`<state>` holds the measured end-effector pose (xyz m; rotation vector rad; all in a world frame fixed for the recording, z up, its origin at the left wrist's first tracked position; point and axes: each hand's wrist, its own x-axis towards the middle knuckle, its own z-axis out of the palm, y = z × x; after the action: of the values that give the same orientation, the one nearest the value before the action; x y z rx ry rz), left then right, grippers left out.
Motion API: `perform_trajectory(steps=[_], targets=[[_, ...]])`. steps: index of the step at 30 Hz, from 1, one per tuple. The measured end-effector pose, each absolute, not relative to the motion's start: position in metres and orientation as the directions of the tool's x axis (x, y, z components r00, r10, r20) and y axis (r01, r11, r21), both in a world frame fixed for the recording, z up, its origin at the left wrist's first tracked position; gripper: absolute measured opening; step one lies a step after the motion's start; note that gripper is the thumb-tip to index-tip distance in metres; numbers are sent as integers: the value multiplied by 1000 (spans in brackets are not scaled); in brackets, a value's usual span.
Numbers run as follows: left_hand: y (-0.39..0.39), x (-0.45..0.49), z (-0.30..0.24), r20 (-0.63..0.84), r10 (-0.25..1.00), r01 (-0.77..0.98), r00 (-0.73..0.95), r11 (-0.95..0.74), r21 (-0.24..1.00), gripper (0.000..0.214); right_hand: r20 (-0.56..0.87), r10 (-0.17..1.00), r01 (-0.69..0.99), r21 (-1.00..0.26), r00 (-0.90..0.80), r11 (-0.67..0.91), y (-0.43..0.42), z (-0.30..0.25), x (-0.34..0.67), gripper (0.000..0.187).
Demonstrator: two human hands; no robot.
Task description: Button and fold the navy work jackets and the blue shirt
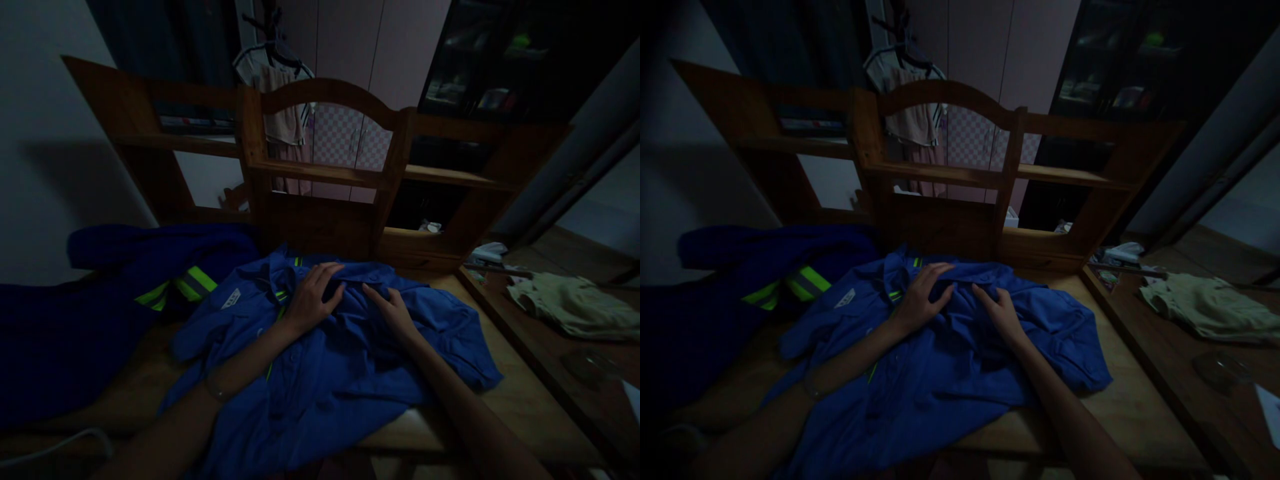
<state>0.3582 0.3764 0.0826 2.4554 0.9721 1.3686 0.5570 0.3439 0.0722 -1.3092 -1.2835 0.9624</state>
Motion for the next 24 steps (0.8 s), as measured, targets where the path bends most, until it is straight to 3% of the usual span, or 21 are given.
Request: perform_trajectory(steps=[6,11,18,24], targets=[[375,360,80,672,469,360,574,-881,308,40,273,954,363,-882,-127,301,343,68,554,33],[381,358,72,645,414,304,643,-910,281,36,269,942,523,-783,-202,336,339,67,555,33],[379,353,70,591,450,332,670,-893,304,30,317,895,654,-612,-313,446,333,70,552,24],[379,357,71,615,527,384,587,-850,361,24,415,888,760,-508,-197,405,330,77,549,31]])
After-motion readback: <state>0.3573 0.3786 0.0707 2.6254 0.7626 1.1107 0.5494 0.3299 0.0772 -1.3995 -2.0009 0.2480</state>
